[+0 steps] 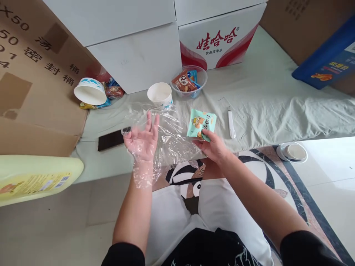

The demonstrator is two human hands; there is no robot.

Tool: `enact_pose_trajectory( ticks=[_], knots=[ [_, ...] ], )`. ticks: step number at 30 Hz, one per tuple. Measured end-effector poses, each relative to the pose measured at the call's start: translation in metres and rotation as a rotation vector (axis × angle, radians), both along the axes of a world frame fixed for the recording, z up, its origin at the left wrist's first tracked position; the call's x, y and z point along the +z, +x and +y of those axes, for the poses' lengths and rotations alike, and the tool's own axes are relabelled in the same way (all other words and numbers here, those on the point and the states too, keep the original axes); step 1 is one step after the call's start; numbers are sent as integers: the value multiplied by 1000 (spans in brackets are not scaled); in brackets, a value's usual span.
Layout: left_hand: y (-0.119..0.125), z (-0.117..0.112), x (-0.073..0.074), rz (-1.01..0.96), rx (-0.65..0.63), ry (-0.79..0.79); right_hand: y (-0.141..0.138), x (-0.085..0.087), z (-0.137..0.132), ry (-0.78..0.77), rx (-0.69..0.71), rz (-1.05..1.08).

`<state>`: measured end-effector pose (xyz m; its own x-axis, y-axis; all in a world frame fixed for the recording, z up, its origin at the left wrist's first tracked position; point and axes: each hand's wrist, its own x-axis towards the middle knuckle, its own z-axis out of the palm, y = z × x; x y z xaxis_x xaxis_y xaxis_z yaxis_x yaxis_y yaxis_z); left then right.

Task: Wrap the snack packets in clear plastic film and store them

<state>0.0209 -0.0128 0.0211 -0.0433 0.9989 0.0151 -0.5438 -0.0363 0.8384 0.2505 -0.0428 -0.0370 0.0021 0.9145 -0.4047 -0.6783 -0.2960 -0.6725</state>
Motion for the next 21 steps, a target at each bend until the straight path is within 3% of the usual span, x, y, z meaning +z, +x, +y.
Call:
enact_pose_trajectory(
  ticks=[3, 5, 8, 11, 13, 15, 18, 21],
  knots=[
    [-10, 5, -21, -42, 46, -82, 15, 2, 16, 115, -78, -258],
    [-11, 7, -35, -91, 37, -196, 28, 12, 40, 227, -122, -517],
    [-8, 9, -49, -201, 43, -323, 46, 44, 91, 350, -172, -1053],
    [-6, 9, -50, -289, 30, -377, 51, 86, 142, 410, -183, -1433],
    [-6, 7, -48, -331, 35, -391, 45, 110, 168, 366, -123, -1607],
    [-6, 6, -46, -370, 56, -406, 37, 126, 184, 276, 50, -1739],
    [-5, 5, -45, -411, 75, -426, 29, 127, 190, 210, 278, -1868],
    [-3, 6, -44, -398, 78, -439, 31, 102, 170, 378, 177, -1871]
  ],
)
